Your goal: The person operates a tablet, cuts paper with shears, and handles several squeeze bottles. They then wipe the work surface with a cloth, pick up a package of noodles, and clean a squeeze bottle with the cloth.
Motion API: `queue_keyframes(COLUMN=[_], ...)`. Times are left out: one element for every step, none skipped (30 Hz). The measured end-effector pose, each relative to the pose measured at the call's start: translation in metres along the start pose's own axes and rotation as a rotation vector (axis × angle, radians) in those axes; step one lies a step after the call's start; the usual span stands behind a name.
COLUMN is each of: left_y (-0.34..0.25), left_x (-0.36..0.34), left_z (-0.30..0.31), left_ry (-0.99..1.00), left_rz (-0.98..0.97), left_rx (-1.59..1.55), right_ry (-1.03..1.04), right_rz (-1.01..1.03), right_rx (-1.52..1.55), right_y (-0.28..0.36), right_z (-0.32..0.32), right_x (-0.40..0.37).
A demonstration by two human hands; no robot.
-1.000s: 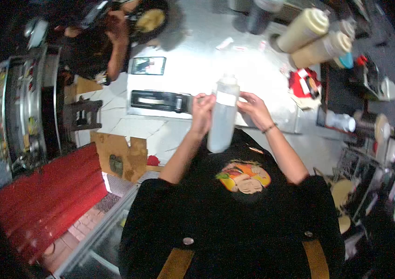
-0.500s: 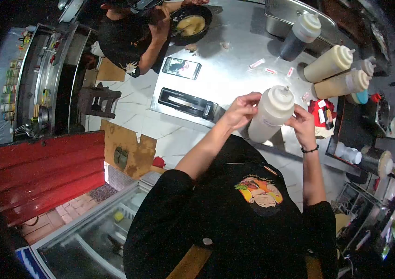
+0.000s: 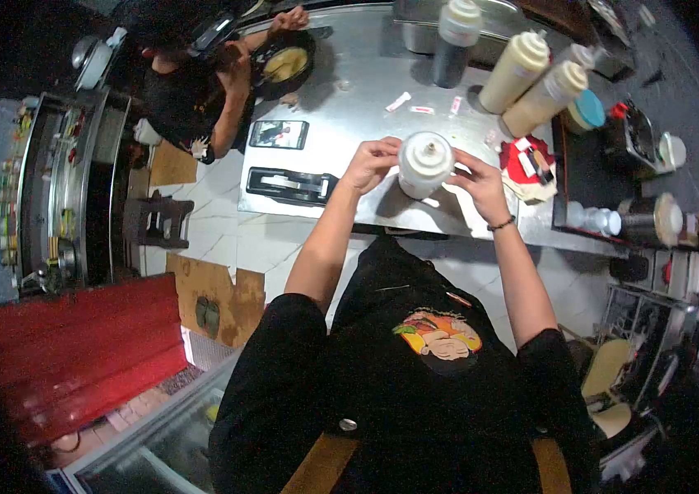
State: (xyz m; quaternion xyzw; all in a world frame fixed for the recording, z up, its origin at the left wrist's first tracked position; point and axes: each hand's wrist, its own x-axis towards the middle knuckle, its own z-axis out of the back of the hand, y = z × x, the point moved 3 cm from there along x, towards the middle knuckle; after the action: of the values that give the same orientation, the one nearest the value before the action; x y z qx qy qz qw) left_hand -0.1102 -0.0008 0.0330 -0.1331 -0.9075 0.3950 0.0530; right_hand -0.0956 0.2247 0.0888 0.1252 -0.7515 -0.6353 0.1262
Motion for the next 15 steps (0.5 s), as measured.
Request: queue_keyframes(left_y=[-0.002,0.001,0.003,0.001,0.002,0.003,0.001,0.002,0.013,0.018,0.022,0.038,0.05,0.068,0.085], left_x=[-0.003,-0.005,-0.004,-0.007,-0.013,-0.02,-0.035,-0.053,-0.072,-0.09,-0.108,-0.128,-0.143,-0.164,-0.172], left_z=[-0.003,0.003,0.009,0.006,0.002,-0.002,-0.007,-0.012,-0.001,-0.001,-0.013,-0.013,-0.021,-0.022,-0.023], left_ry=[-0.023,-0.087,-0.147,-0.255,-0.36,-0.459,-0.569,-0.664,-0.656,-0.485,-0.378,-0.26,-0.063,0.082,0.25], left_rz=[-0.004,-0.018,-0.032,-0.063,-0.094,-0.124,-0.124,-0.082,-0.045,-0.038,0.113,0.291,0.326,0.442,0.547], left_rx=[0.032,0.101,0.17,0.193,0.213,0.232,0.31,0.36,0.404,0.528,0.69,0.671,0.608,0.631,0.66], right_ry=[-0.01,-0.001,0.005,0.0,-0.02,-0.043,-0.073,-0.13,-0.214,-0.287,-0.328,-0.39,-0.346,-0.315,-0.248], right_rz=[0.021,0.027,0.035,0.063,0.019,0.044,0.065,0.038,-0.063,-0.122,-0.297,-0.186,-0.312,-0.37,-0.411], right_rx=[-0.02,-0.04,-0.06,-0.074,-0.054,-0.061,-0.066,-0.206,-0.365,-0.199,-0.361,-0.088,-0.18,-0.297,-0.35], right_y=[0.003,0.003,0.003,0.007,0.007,0.006,0.005,0.009,-0.003,-0.011,-0.028,-0.038,-0.063,-0.068,-0.135], right_z=[0.0,0.001,0.002,0.0,-0.001,0.001,0.004,0.011,0.021,0.027,0.04,0.038,0.048,0.047,0.06], right_x=[-0.001,-0.002,-0.003,-0.006,-0.011,-0.017,-0.026,-0.042,-0.063,-0.086,-0.109,-0.134,-0.164,-0.192,-0.236])
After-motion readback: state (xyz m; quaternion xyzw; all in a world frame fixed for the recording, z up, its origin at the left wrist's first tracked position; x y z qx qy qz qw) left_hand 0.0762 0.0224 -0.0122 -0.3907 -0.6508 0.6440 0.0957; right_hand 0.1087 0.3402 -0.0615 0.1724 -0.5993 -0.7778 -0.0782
